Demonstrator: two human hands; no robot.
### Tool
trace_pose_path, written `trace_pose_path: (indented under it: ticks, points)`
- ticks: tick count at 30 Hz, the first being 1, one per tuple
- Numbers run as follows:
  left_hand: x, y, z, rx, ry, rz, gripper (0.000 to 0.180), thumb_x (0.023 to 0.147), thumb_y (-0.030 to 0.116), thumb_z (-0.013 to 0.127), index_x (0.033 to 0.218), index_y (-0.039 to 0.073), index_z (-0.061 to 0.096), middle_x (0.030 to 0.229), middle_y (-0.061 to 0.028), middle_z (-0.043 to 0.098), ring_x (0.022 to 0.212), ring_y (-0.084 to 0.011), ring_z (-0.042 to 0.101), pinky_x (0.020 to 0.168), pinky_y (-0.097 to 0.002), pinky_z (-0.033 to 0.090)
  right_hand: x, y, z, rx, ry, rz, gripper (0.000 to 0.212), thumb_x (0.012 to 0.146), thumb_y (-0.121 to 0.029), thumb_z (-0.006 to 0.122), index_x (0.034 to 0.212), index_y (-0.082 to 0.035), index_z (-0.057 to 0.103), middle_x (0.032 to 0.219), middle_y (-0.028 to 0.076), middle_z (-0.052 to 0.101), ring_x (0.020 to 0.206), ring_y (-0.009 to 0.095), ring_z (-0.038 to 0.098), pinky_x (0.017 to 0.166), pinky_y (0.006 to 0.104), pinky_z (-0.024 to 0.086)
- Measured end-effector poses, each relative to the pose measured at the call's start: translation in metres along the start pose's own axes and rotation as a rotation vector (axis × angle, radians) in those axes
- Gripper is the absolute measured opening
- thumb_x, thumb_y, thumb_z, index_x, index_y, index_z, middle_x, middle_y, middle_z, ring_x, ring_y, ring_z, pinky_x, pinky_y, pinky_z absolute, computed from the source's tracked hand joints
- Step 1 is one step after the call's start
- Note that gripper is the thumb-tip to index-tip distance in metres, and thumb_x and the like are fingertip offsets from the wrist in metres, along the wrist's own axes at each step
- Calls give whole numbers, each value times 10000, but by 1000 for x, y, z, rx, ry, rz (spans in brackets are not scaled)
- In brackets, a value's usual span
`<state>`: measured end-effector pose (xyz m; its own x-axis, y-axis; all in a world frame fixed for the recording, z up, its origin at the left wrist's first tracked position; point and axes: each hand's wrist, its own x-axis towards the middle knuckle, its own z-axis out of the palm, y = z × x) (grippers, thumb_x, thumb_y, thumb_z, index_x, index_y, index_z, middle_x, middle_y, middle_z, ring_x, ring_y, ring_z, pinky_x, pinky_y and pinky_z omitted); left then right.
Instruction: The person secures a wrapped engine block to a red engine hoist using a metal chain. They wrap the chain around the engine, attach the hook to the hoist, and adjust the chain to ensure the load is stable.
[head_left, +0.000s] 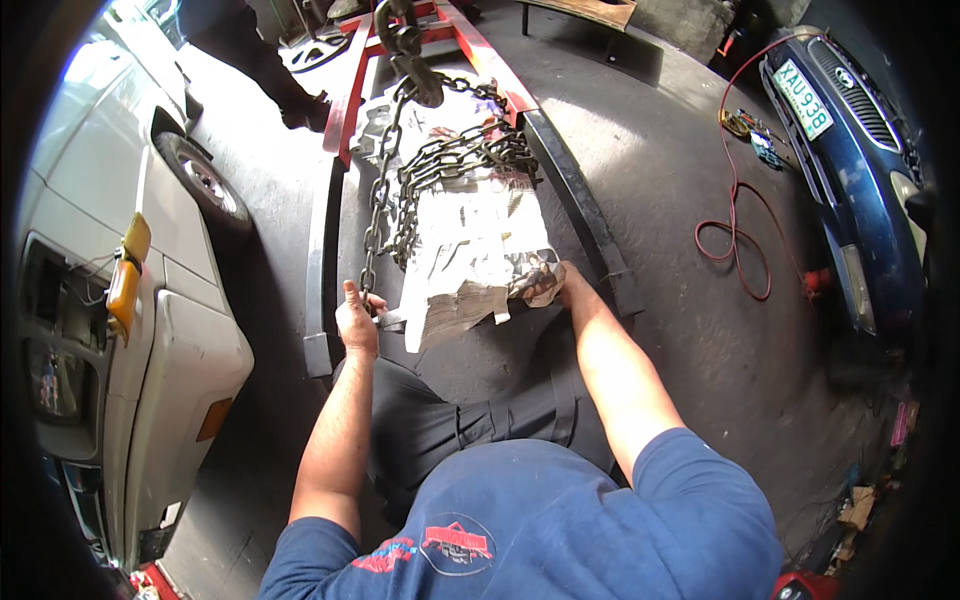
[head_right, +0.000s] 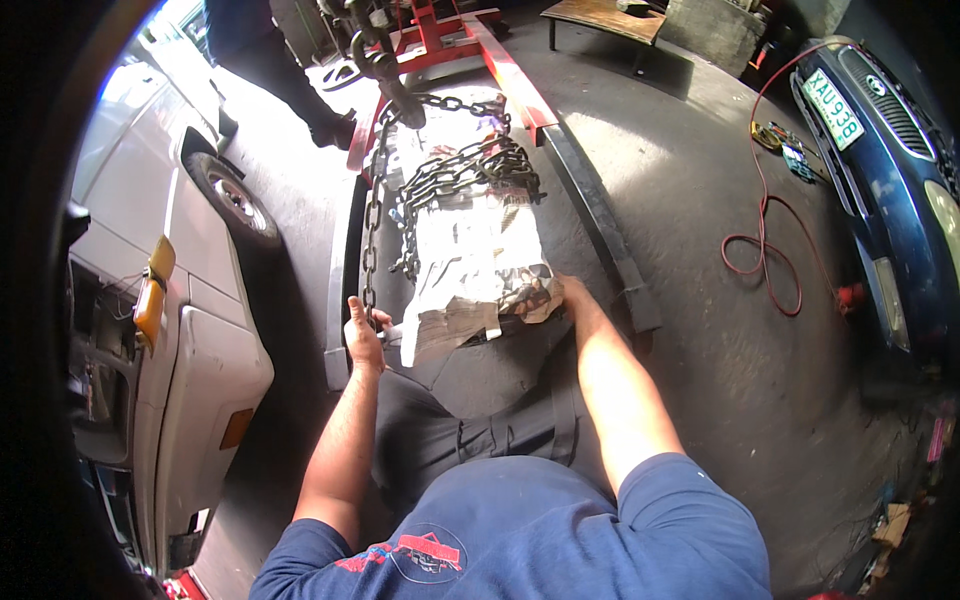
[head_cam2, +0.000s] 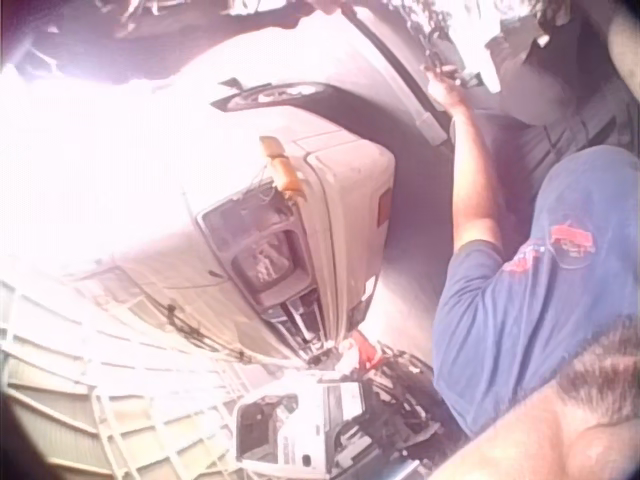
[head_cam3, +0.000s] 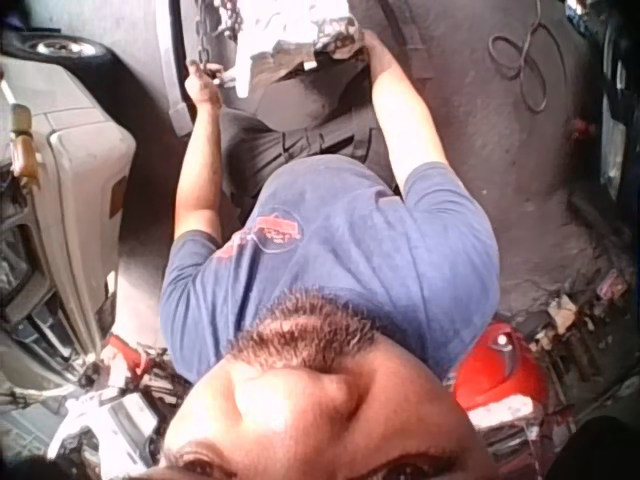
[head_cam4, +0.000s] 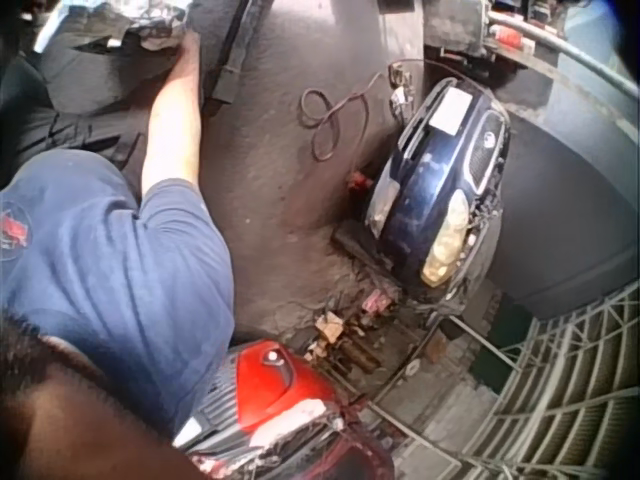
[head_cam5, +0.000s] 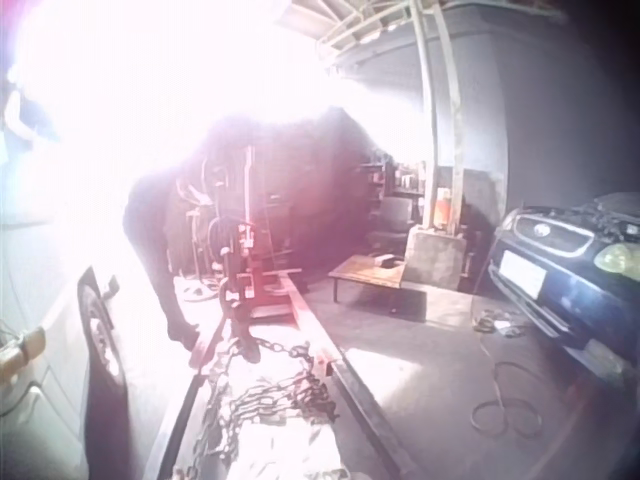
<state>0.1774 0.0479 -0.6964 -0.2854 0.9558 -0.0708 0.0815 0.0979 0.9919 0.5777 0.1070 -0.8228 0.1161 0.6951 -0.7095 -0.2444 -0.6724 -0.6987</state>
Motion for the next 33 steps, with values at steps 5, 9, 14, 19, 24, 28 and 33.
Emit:
trace_pose_path:
  ticks: [5, 9, 14, 19, 24, 28, 33]
  points:
    - [3, 4, 0, -132, 19, -53, 771, 978, 672, 364, 623, 32, 606, 580, -51, 583, 567, -142, 558, 593, -274, 442, -10, -4, 5, 59, -251, 76, 357, 959, -272, 467, 1129, 5, 615, 1020, 182, 640, 852, 309, 628, 687, 476, 538]
    - [5, 9, 0, -129, 65, -149, 739, 983, 654, 380, 629, 42, 595, 592, -55, 584, 556, -153, 548, 581, -282, 442, -73, -23, -2, -449, -311, 49, 484, 951, -412, 515, 1299, -93, 617, 1293, 138, 616, 1150, 298, 596, 857, 457, 521]
    - [5, 11, -2, -144, 46, -129, 676, 989, 611, 409, 641, 59, 588, 592, -50, 575, 538, -151, 535, 536, -284, 423, -95, -33, -4, -395, -459, 254, 442, 956, -386, 464, 1277, -109, 585, 1293, 120, 583, 1063, 284, 594, 798, 430, 537]
    - [-2, 16, -2, -150, 80, -59, 597, 1006, 507, 446, 637, 59, 589, 591, -50, 575, 542, -157, 536, 553, -296, 427, -99, -34, -9, -533, -397, 326, 292, 921, -424, 523, 919, -150, 624, 740, 35, 587, 516, 116, 481, 447, 266, 390]
    - [-11, 15, 2, -173, 101, -81, 547, 1002, 442, 465, 643, 50, 595, 590, -54, 574, 542, -160, 537, 551, -300, 427, -117, -33, -19, -383, -334, 309, 281, 923, -401, 490, 868, -150, 603, 653, 35, 536, 417, 74, 372, 367, 214, 255]
    - [-15, 8, 8, -188, 119, -45, 538, 1004, 425, 467, 645, 46, 600, 592, -51, 577, 533, -151, 531, 535, -286, 417, -124, -40, -24, -355, -356, 411, 267, 933, -378, 474, 884, -150, 604, 654, 20, 541, 437, 71, 400, 356, 207, 251]
    - [-14, 3, 10, -246, 103, -61, 534, 1004, 417, 466, 649, 43, 604, 596, -46, 576, 531, -138, 525, 523, -271, 402, -135, -41, -18, -402, -161, 245, 253, 939, -356, 462, 890, -156, 609, 677, -11, 564, 488, 64, 456, 357, 185, 254]
